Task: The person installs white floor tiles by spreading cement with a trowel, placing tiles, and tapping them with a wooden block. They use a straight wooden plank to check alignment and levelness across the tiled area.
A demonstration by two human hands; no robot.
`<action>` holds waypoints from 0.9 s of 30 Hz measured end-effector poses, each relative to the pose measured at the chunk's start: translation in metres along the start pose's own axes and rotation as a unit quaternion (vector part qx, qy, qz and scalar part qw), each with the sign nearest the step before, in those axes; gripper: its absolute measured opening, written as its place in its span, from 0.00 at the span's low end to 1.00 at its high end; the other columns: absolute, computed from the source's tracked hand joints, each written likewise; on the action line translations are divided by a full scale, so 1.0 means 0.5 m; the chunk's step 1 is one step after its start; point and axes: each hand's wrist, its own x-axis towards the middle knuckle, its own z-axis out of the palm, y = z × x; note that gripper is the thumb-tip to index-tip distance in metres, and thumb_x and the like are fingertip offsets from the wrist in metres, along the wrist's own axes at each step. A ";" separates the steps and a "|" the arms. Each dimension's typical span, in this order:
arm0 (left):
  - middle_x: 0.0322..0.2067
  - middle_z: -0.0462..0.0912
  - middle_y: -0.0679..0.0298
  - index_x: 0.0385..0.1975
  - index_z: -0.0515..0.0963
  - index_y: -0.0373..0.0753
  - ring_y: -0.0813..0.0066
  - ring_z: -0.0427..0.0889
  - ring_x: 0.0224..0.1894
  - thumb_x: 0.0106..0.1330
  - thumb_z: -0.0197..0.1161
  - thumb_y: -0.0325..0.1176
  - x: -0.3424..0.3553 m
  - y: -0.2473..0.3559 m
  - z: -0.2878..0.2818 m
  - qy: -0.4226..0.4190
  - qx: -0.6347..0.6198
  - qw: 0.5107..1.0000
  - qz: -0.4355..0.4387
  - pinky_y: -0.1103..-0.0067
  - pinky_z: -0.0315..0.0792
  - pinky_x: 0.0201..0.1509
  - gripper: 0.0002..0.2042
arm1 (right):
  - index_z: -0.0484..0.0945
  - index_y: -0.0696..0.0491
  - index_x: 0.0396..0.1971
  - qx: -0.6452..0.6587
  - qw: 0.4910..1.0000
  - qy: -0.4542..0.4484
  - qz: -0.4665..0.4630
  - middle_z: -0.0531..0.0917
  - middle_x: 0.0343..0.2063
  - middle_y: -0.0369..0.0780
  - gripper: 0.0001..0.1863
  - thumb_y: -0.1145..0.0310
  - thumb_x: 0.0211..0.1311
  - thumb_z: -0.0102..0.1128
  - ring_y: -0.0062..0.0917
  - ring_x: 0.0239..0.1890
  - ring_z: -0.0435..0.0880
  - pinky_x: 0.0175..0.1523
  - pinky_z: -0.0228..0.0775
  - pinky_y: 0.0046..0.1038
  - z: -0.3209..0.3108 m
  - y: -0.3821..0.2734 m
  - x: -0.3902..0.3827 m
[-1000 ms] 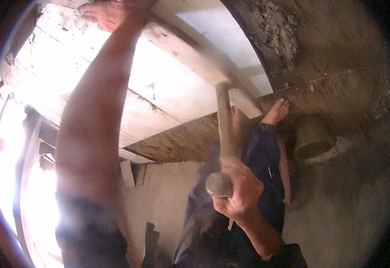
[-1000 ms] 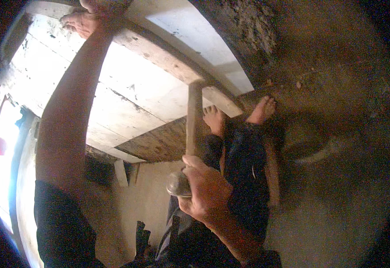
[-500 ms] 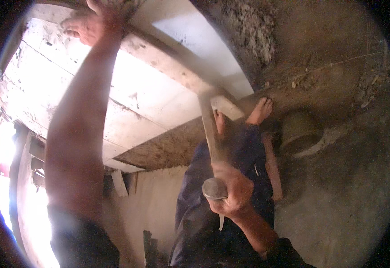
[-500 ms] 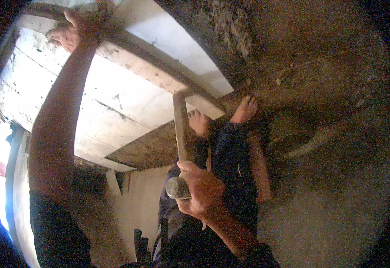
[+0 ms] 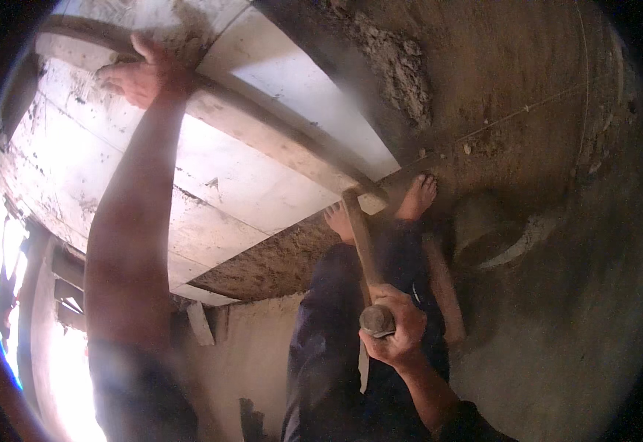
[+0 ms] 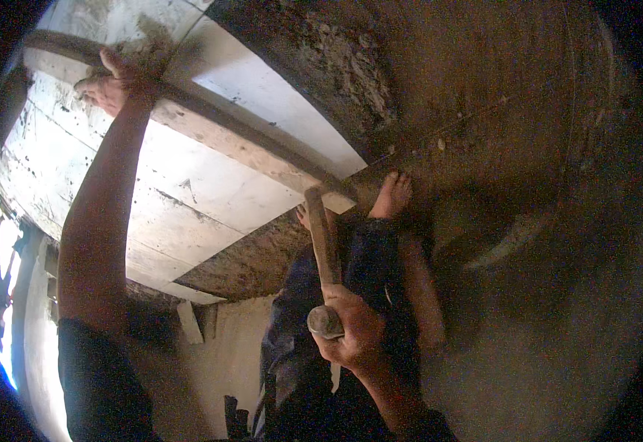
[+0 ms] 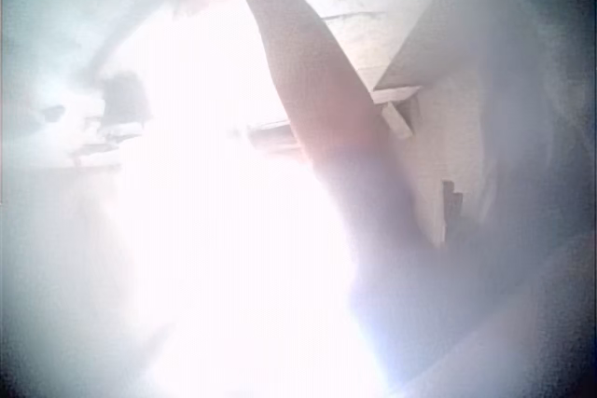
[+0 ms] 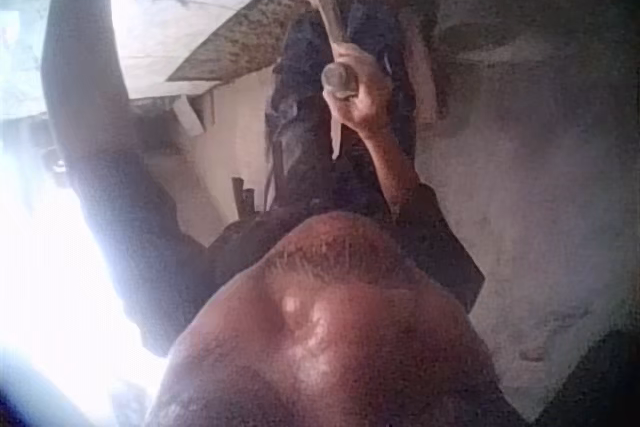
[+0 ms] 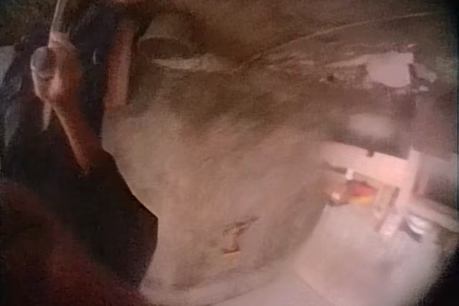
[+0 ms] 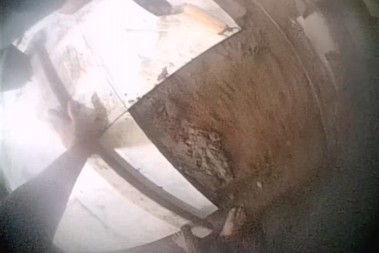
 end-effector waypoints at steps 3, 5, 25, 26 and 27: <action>0.67 0.53 0.26 0.69 0.40 0.15 0.36 0.54 0.72 0.58 0.34 0.82 0.025 -0.017 0.020 0.026 -0.043 0.997 -0.050 0.58 0.58 0.73 0.64 | 0.71 0.57 0.46 0.032 0.997 0.064 -0.019 0.81 0.44 0.50 0.23 0.71 0.50 0.70 0.40 0.46 0.84 0.52 0.78 0.39 -0.021 0.010 0.018; 0.68 0.52 0.26 0.69 0.40 0.16 0.36 0.55 0.72 0.57 0.35 0.82 0.028 -0.021 0.026 0.027 -0.038 0.997 -0.060 0.59 0.58 0.74 0.64 | 0.70 0.57 0.47 0.026 0.992 0.115 -0.049 0.81 0.44 0.50 0.24 0.70 0.50 0.70 0.41 0.46 0.84 0.52 0.78 0.39 -0.038 0.020 0.041; 0.70 0.50 0.30 0.71 0.38 0.20 0.43 0.55 0.73 0.56 0.42 0.82 0.002 0.022 0.007 0.014 -0.021 0.998 -0.052 0.62 0.54 0.76 0.64 | 0.67 0.58 0.50 -0.024 0.992 0.115 -0.048 0.79 0.46 0.51 0.26 0.76 0.51 0.65 0.40 0.48 0.81 0.54 0.76 0.41 -0.043 0.072 0.058; 0.70 0.50 0.30 0.71 0.38 0.20 0.43 0.56 0.73 0.56 0.42 0.82 0.003 0.018 0.007 0.016 -0.023 0.998 -0.053 0.62 0.54 0.76 0.64 | 0.75 0.56 0.45 0.047 0.988 0.146 -0.024 0.81 0.49 0.49 0.25 0.73 0.43 0.73 0.42 0.50 0.84 0.56 0.77 0.38 -0.042 0.073 0.054; 0.70 0.50 0.30 0.71 0.38 0.20 0.43 0.56 0.73 0.56 0.42 0.82 0.005 0.013 0.007 0.015 -0.023 0.998 -0.053 0.62 0.54 0.76 0.64 | 0.75 0.56 0.45 0.038 0.990 0.133 -0.005 0.81 0.49 0.49 0.25 0.73 0.43 0.72 0.42 0.50 0.84 0.55 0.77 0.38 -0.040 0.078 0.051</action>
